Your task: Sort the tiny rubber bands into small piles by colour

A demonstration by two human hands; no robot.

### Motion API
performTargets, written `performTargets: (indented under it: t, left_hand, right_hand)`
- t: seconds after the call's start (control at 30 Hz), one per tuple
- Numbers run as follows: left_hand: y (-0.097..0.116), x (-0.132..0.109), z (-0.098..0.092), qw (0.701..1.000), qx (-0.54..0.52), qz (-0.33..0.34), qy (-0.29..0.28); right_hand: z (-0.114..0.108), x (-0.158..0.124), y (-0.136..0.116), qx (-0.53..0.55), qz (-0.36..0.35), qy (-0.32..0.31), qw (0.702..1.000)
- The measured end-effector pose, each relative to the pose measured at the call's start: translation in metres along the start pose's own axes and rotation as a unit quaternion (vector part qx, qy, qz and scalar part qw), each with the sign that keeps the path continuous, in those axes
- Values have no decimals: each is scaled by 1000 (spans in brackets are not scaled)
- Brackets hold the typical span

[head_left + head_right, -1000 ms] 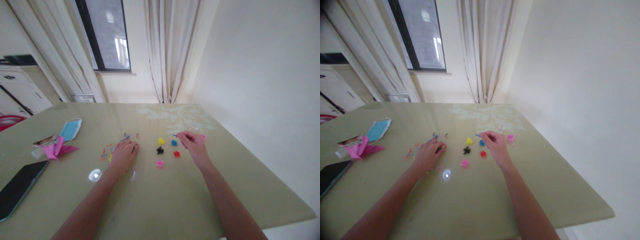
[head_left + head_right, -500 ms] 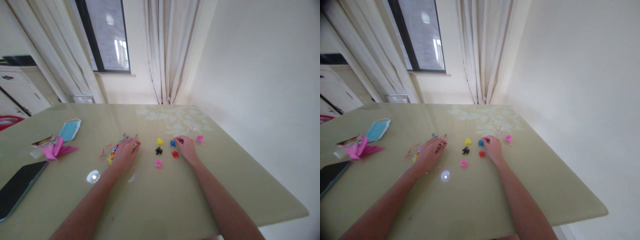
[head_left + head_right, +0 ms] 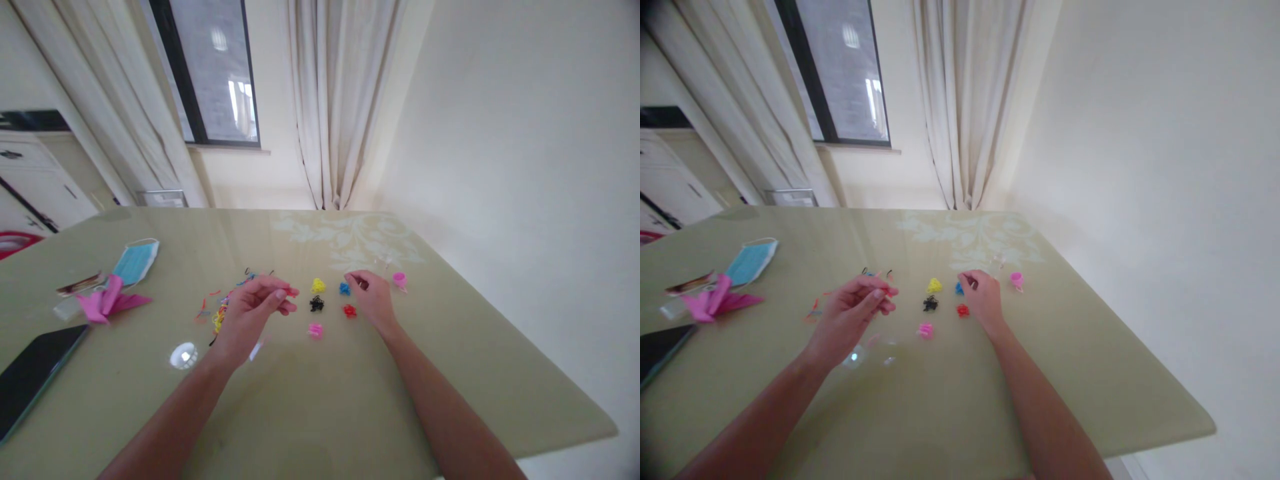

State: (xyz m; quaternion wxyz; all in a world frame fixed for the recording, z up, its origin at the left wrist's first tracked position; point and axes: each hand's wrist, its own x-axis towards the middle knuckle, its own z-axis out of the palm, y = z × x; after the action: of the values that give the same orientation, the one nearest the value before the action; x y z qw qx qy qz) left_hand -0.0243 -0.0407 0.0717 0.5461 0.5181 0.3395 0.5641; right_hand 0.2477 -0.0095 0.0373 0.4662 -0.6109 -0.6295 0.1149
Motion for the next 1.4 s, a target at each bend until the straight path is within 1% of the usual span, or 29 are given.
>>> performTargets:
  t: [0.1,0.17,0.2,0.27,0.37,0.57,0.8,0.9,0.97,1.0,1.03,1.07,1.1,1.17,1.2,1.23,1.27,1.3,1.33,1.4]
  left_hand:
    - [2,-4,2,1000,-12,0,-17]
    - [2,-5,4,1000,-9,2,-23]
    - [3,-6,6,1000,-4,4,-25]
    - [4,-7,10,1000,12,4,-27]
    - [8,-8,16,999,30,-8,-35]
    - [8,-9,19,998,38,-15,-45]
    - [5,-10,18,996,55,-25,-73]
    - [3,-7,14,991,95,-4,-95]
    - [0,-4,9,980,167,21,-108]
    - [-3,-2,5,968,226,33,-104]
    - [-5,0,2,949,300,46,-91]
    - [-8,3,-3,919,384,58,-69]
    - [-12,4,-8,877,474,68,-46]
    - [-17,7,-17,773,629,76,-16]
    - [-19,8,-22,729,681,67,-15]
    - [-20,8,-26,694,718,54,-19]
    - [-21,9,-29,669,742,39,-27]
    - [-21,10,-32,654,755,24,-35]
    - [-21,10,-34,645,763,12,-42]
    - [-22,12,-36,638,768,-2,-51]
  right_hand:
    - [-5,-12,-27,61,-39,24,997]
    - [-9,-22,-45,87,-84,22,992]
    - [-11,-27,-54,100,-112,15,989]
    - [-14,-36,-66,129,-169,-22,977]
    - [-15,-44,-76,158,-216,-67,961]
    - [-9,-45,-76,166,-212,-85,959]
    - [-11,-44,-77,184,-238,-99,949]
    - [-15,-41,-77,192,-214,-116,951]
    - [-18,-38,-76,202,-176,-127,955]
    - [-19,-36,-75,209,-155,-130,957]
    - [-21,-34,-74,216,-135,-132,958]
    - [-23,-32,-72,224,-119,-134,958]
    - [-25,-30,-70,232,-105,-137,957]
    - [-29,-27,-67,243,-88,-145,955]
    - [-30,-26,-66,245,-82,-148,954]
    - [-32,-24,-65,246,-78,-149,954]
    - [-34,-23,-64,246,-75,-148,955]
    - [-36,-22,-64,245,-72,-146,956]
    - [-37,-21,-63,243,-71,-145,956]
    - [-39,-19,-63,243,-71,-148,956]
